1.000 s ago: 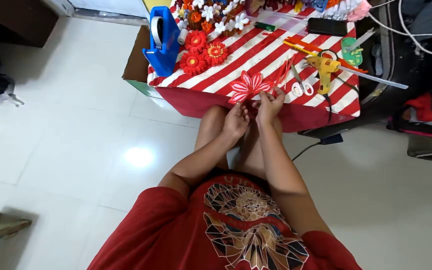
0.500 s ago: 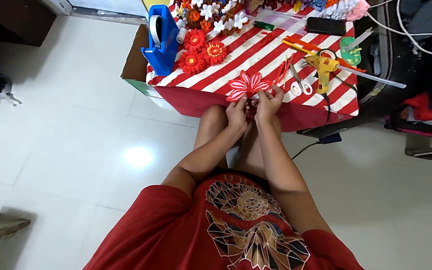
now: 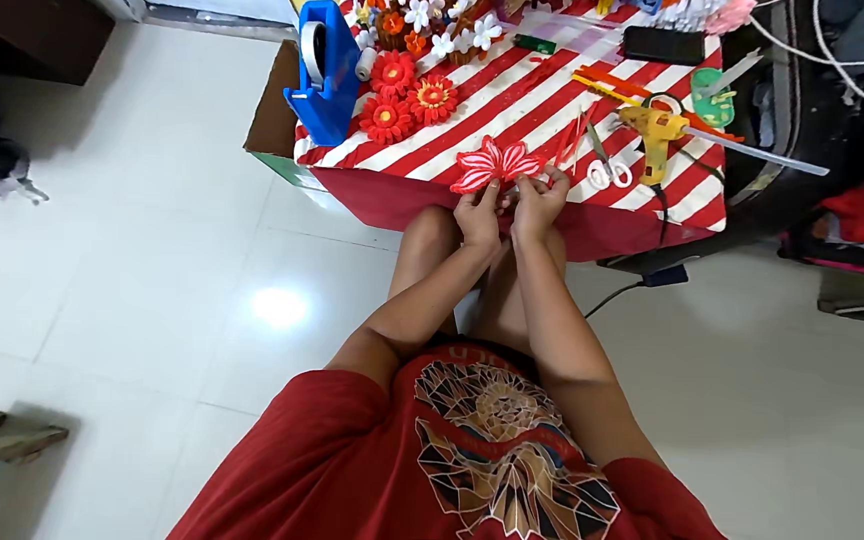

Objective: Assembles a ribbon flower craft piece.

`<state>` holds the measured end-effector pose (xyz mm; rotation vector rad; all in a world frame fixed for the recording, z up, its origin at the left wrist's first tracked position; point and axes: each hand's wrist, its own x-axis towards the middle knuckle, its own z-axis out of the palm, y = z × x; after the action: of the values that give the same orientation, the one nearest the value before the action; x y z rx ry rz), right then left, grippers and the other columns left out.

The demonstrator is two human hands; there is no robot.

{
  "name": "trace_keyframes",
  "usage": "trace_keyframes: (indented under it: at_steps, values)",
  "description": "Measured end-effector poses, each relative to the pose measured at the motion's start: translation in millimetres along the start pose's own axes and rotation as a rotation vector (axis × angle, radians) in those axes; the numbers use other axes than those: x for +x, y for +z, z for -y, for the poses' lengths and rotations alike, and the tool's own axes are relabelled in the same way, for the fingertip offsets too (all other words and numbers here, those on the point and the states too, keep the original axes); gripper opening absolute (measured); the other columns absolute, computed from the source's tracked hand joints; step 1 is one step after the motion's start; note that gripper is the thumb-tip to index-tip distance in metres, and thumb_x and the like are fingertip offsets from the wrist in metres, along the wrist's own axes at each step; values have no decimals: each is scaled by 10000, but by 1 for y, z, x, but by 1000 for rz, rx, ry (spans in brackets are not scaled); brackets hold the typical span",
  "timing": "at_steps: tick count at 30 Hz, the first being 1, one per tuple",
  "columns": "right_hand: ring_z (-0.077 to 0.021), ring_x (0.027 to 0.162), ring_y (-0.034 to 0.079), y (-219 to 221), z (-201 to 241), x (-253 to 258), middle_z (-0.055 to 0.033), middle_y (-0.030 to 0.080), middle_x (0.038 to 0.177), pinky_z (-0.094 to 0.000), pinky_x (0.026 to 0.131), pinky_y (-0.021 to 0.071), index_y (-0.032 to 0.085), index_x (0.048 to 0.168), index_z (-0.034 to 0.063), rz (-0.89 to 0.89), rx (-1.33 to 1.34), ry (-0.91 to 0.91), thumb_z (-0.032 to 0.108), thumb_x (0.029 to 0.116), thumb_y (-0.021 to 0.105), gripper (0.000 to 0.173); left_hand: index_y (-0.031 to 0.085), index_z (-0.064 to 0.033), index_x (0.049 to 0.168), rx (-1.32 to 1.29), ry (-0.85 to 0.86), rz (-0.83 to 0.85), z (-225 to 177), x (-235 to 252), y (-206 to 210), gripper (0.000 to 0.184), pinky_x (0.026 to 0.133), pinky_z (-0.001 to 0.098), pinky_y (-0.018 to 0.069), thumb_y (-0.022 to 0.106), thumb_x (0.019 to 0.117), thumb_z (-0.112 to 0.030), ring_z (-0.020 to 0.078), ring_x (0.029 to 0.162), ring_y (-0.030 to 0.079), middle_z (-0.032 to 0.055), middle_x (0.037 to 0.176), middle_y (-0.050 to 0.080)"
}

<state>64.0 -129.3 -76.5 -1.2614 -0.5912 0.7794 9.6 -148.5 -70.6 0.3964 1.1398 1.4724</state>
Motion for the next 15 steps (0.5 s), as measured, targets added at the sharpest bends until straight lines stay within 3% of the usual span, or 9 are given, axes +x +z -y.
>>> trace_keyframes:
  at_steps: [7,15]
  values:
    - [-97,541,596,1,-2,1,-37,587,722,-272,541,557,417,1322,-25,2,13,-9,-71,881,665,508,661,26,953,3,69,48,7,8,2,101,561,226,539,644,994,-65,76,567,601,47,724,664]
    - [-106,504,597,2,4,-1,-59,597,749,-260,480,548,389,1369,-14,12,-13,41,-56,905,657,537,608,27,1091,-27,105,40,12,9,5,130,556,236,545,512,1057,-53,88,560,581,70,831,649]
